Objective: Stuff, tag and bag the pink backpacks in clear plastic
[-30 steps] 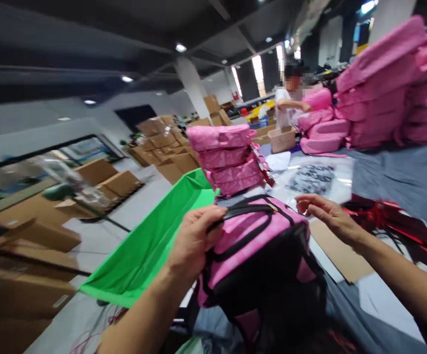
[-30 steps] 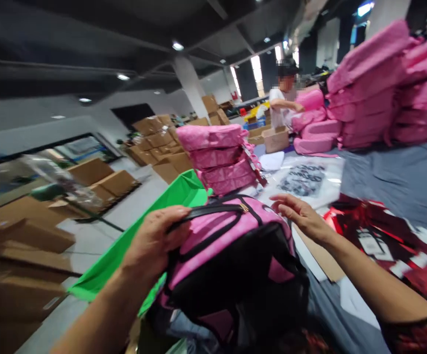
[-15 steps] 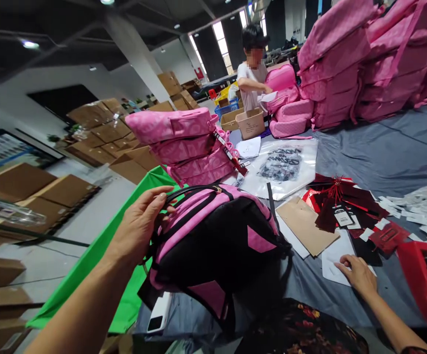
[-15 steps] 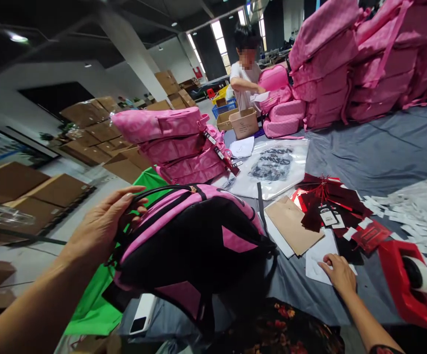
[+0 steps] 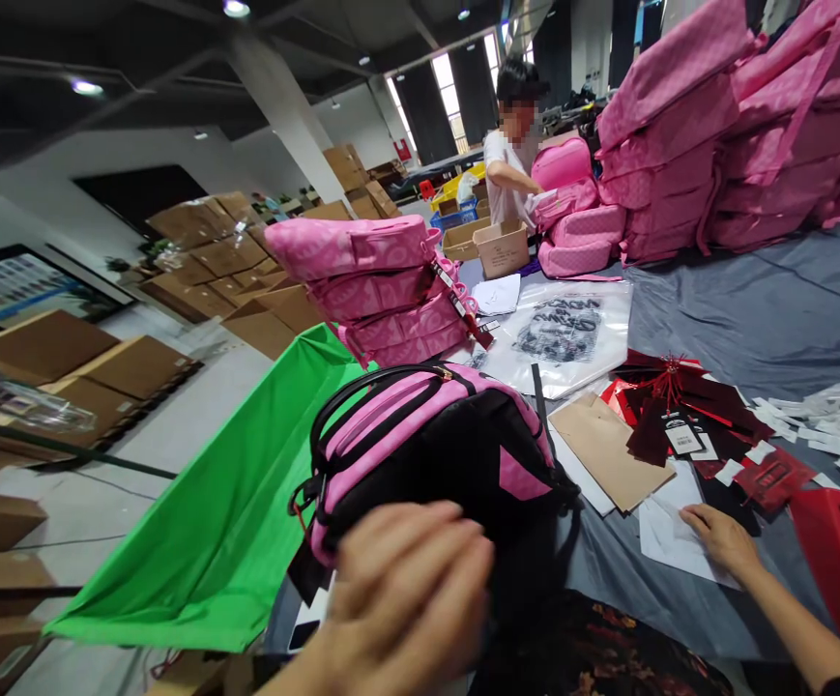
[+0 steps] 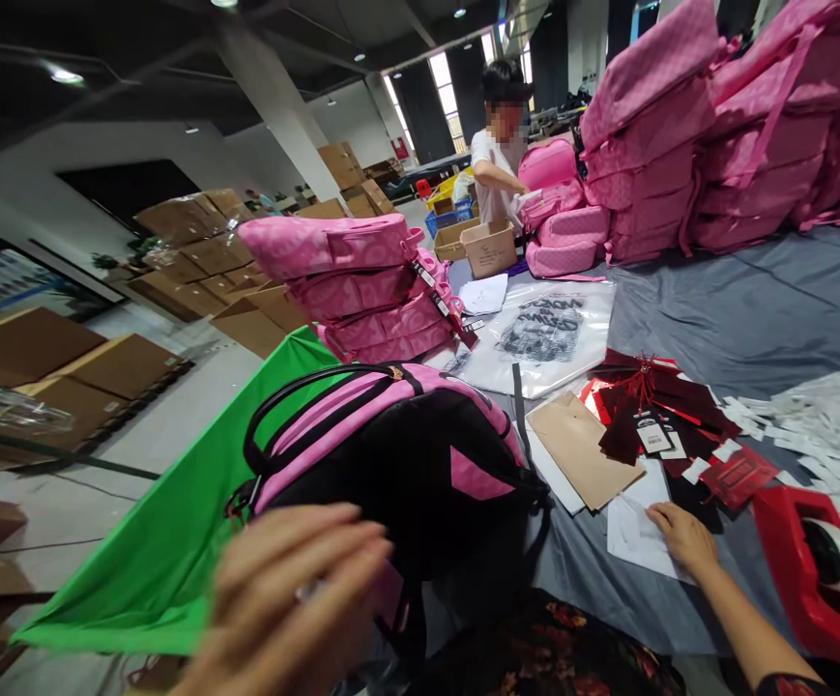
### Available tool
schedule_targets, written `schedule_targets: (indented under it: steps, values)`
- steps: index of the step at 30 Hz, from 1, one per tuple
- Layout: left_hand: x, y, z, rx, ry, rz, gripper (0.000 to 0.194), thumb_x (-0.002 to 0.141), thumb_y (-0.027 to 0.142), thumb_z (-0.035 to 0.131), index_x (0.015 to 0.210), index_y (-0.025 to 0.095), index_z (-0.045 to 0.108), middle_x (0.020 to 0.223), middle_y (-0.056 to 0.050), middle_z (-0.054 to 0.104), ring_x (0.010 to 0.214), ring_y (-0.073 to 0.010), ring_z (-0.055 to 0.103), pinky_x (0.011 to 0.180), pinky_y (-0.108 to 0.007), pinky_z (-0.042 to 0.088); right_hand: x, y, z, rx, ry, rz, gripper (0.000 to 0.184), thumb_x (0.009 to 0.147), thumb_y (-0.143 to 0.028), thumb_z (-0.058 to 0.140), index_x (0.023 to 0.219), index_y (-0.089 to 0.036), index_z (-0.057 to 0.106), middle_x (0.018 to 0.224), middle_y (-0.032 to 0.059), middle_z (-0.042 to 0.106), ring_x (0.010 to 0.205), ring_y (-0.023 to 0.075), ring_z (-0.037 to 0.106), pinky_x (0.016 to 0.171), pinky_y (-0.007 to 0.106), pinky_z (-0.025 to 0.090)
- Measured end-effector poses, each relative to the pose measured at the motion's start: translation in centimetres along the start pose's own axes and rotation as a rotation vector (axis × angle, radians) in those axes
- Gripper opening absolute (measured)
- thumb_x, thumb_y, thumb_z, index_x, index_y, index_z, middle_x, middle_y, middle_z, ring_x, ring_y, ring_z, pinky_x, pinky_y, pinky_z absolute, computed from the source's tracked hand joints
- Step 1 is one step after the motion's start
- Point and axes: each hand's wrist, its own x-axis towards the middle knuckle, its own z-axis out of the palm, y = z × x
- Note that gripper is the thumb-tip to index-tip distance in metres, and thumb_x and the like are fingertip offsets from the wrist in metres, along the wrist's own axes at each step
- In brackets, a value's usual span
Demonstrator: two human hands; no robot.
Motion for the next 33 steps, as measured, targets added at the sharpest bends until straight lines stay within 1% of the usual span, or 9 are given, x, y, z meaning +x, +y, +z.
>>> schedule_targets:
  steps: [4, 9, 11, 14, 18, 22, 24, 29, 33]
  values:
    - [-1.0, 4.4, 5.4, -0.496, -0.183, 0.071, 0.015, 0.094, 0.02, 0.059, 0.103, 0.013, 0.069, 0.101, -0.007, 0.075, 0.11, -0.0197, 0.064, 0.102, -0.033, 0.049, 0.4, -1.3, -1.3, -0.01, -0.01, -0.03, 0.032, 0.078, -0.05, 0.045, 0.07, -0.028, 0.068, 0.077, 0.0069, 0.076, 0.077, 0.0271, 0.072, 0.068, 0.036, 0.052]
    - [-3.3, 6.6, 12.8, -1.184, -0.901, -0.582, 0.029, 0.093, 0.041, 0.065, 0.113, 0.02, 0.072, 0.107, -0.007, 0.075, 0.098, -0.0192, 0.067, 0.087, -0.029, 0.051, -0.4, -4.6, -2.9, -0.014, 0.114, -0.111, 0.042, 0.083, -0.059, 0.033, 0.075, -0.027, 0.059, 0.088, 0.0102, 0.071, 0.076, 0.0277, 0.071, 0.065, 0.038, 0.052]
    - [-4.5, 7.9, 16.4, -1.29, -1.06, -0.857, 0.035, 0.086, 0.042, 0.072, 0.113, 0.019, 0.072, 0.108, -0.007, 0.075, 0.098, -0.0206, 0.067, 0.086, -0.03, 0.05, -1.6, -6.3, -3.3, 0.003, 0.139, -0.16, 0.045, 0.085, -0.064, 0.033, 0.077, -0.027, 0.058, 0.089, 0.0097, 0.07, 0.075, 0.0273, 0.071, 0.064, 0.038, 0.052]
    - [-5.9, 11.0, 21.9, -1.393, -1.039, -1.33, 0.038, 0.076, 0.035, 0.079, 0.108, 0.018, 0.069, 0.104, -0.007, 0.072, 0.1, -0.0228, 0.066, 0.082, -0.032, 0.049, -4.4, -9.1, -2.8, 0.056, 0.141, -0.234, 0.048, 0.091, -0.068, 0.033, 0.08, -0.027, 0.058, 0.078, 0.0053, 0.069, 0.065, 0.0228, 0.069, 0.061, 0.033, 0.053]
    - [-6.4, 14.4, 25.7, -1.377, -0.661, -1.717, 0.016, 0.08, 0.034, 0.07, 0.08, 0.02, 0.062, 0.08, -0.003, 0.064, 0.082, -0.0203, 0.064, 0.069, -0.03, 0.046, -8.9, -13.1, -0.8, 0.218, 0.206, -0.387, 0.047, 0.098, -0.065, 0.038, 0.093, -0.026, 0.063, 0.073, 0.0033, 0.074, 0.059, 0.0209, 0.072, 0.052, 0.028, 0.053]
    - [-6.4, 13.5, 24.8, -1.222, -0.523, -1.648, 0.016, 0.084, 0.029, 0.063, 0.072, 0.019, 0.06, 0.065, 0.001, 0.054, 0.068, -0.0168, 0.056, 0.069, -0.03, 0.044, -11.4, -16.2, -0.8, 0.311, 0.24, -0.58, 0.038, 0.104, -0.051, 0.04, 0.105, -0.024, 0.067, 0.088, 0.0047, 0.079, 0.07, 0.0194, 0.076, 0.06, 0.024, 0.059]
    - [-6.4, 11.7, 23.2, -1.161, -0.537, -1.48, 0.015, 0.085, 0.025, 0.062, 0.073, 0.017, 0.066, 0.065, 0.001, 0.057, 0.068, -0.016, 0.055, 0.07, -0.029, 0.042, -11.3, -17.3, -2.0, 0.316, 0.253, -0.661, 0.031, 0.104, -0.045, 0.046, 0.114, -0.025, 0.067, 0.096, 0.0052, 0.079, 0.079, 0.0182, 0.077, 0.068, 0.023, 0.061]
    - [-5.9, 7.5, 17.4, -0.651, -0.784, -0.454, 0.012, 0.092, 0.022, 0.059, 0.087, 0.018, 0.069, 0.073, -0.001, 0.071, 0.068, -0.0162, 0.065, 0.063, -0.027, 0.038, -7.9, -20.1, -5.8, 0.22, 0.076, -0.967, 0.053, 0.087, -0.051, 0.072, 0.133, -0.025, 0.065, 0.124, 0.0108, 0.073, 0.117, 0.027, 0.069, 0.104, 0.04, 0.056]
    - [-4.9, 5.9, 12.0, -0.251, -0.488, -0.105, 0.022, 0.099, 0.019, 0.049, 0.113, 0.01, 0.063, 0.088, -0.007, 0.076, 0.076, -0.0182, 0.071, 0.064, -0.031, 0.047, -5.5, -22.4, -6.9, 0.283, -0.136, -1.099, 0.028, 0.089, -0.05, 0.07, 0.105, -0.029, 0.077, 0.094, 0.003, 0.08, 0.091, 0.0234, 0.076, 0.106, 0.042, 0.055]
